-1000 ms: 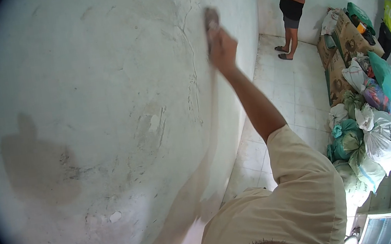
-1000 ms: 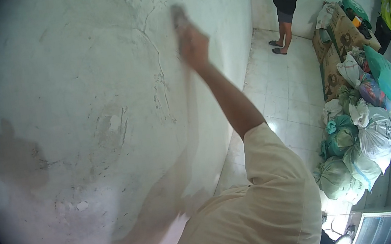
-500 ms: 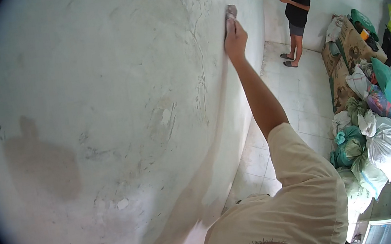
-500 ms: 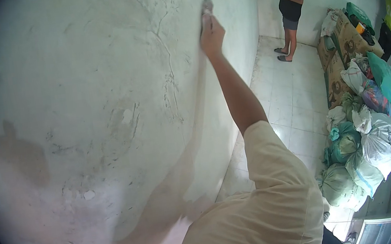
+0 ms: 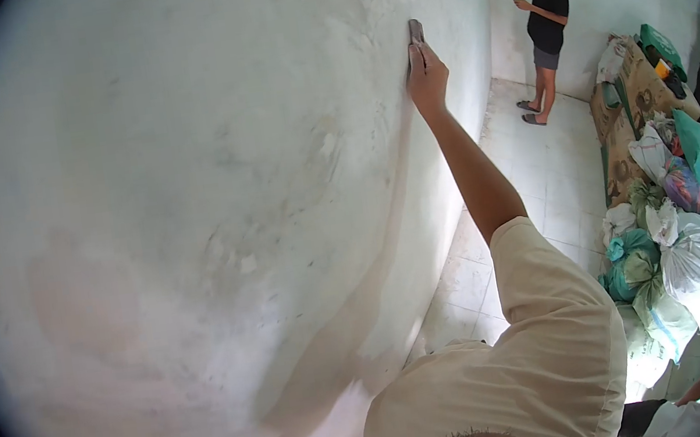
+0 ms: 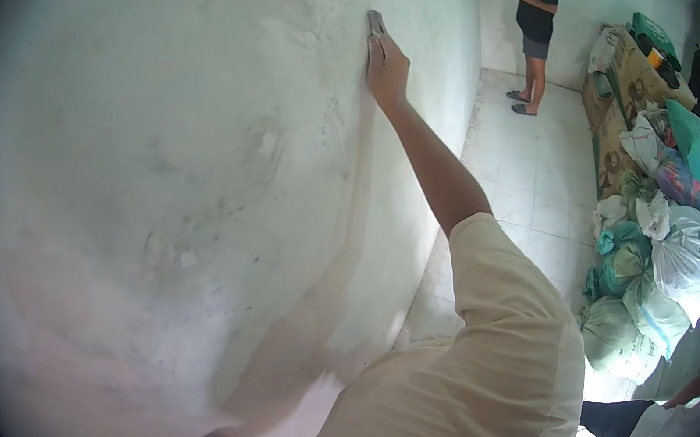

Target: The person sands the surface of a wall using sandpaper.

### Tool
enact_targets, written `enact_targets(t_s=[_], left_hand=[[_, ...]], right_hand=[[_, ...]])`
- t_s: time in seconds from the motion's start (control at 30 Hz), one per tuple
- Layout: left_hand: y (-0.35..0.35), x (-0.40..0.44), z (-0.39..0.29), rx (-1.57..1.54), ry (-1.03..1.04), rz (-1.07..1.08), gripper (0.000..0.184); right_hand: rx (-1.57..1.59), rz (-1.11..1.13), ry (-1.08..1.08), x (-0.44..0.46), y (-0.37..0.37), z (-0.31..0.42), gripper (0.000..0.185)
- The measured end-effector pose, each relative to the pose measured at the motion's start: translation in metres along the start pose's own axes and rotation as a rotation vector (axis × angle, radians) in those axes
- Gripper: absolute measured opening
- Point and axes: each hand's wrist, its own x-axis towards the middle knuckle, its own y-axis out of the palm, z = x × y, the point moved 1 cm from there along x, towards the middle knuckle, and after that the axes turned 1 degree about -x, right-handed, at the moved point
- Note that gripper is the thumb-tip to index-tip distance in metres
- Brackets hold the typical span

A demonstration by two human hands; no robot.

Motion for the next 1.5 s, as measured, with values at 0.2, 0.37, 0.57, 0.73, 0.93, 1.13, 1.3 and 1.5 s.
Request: enact_targets(t_s=[0.2, 0.37, 0.57, 0.73, 0.93, 1.13, 1.3, 1.5], left_hand=[[-0.022, -0.017, 0.023, -0.084, -0.135, 0.077, 0.053], [-0.056, 0.007, 0.04, -0.059, 0.019, 0.262, 0.054], [-0.126, 0.138, 0.106, 0.111, -0.245, -0.05, 0.059], [-0.144, 0.213, 0.161, 0.206, -0.363, -0.188, 0.063], [-0.085, 0.06, 0.047, -0.098, 0.167, 0.739, 0.075], [-0.144, 0.248, 0.155, 0.238, 0.143, -0.056, 0.067], [-0.128, 0.276, 0.155, 0.224, 0.154, -0.161, 0.05], [-0.087, 0.124, 0.082, -0.169, 0.655, 0.571, 0.05]], right_hand=[[-0.173, -0.256, -0.742, -0.072, 0.019, 0.092, 0.024], [0.036, -0.141, -0.878, -0.149, 0.023, 0.184, 0.021], [0.414, 0.14, -0.986, -0.252, 0.016, 0.25, 0.024], [0.43, 0.194, -0.947, -0.312, 0.022, 0.268, 0.028], [0.502, 0.238, -0.849, -0.387, 0.024, 0.262, 0.031], [0.364, 0.401, -0.865, -0.451, 0.014, 0.253, 0.028], [0.584, 0.445, -0.617, -0.481, 0.013, 0.252, 0.026], [0.551, 0.546, -0.405, -0.494, 0.003, 0.254, 0.027]])
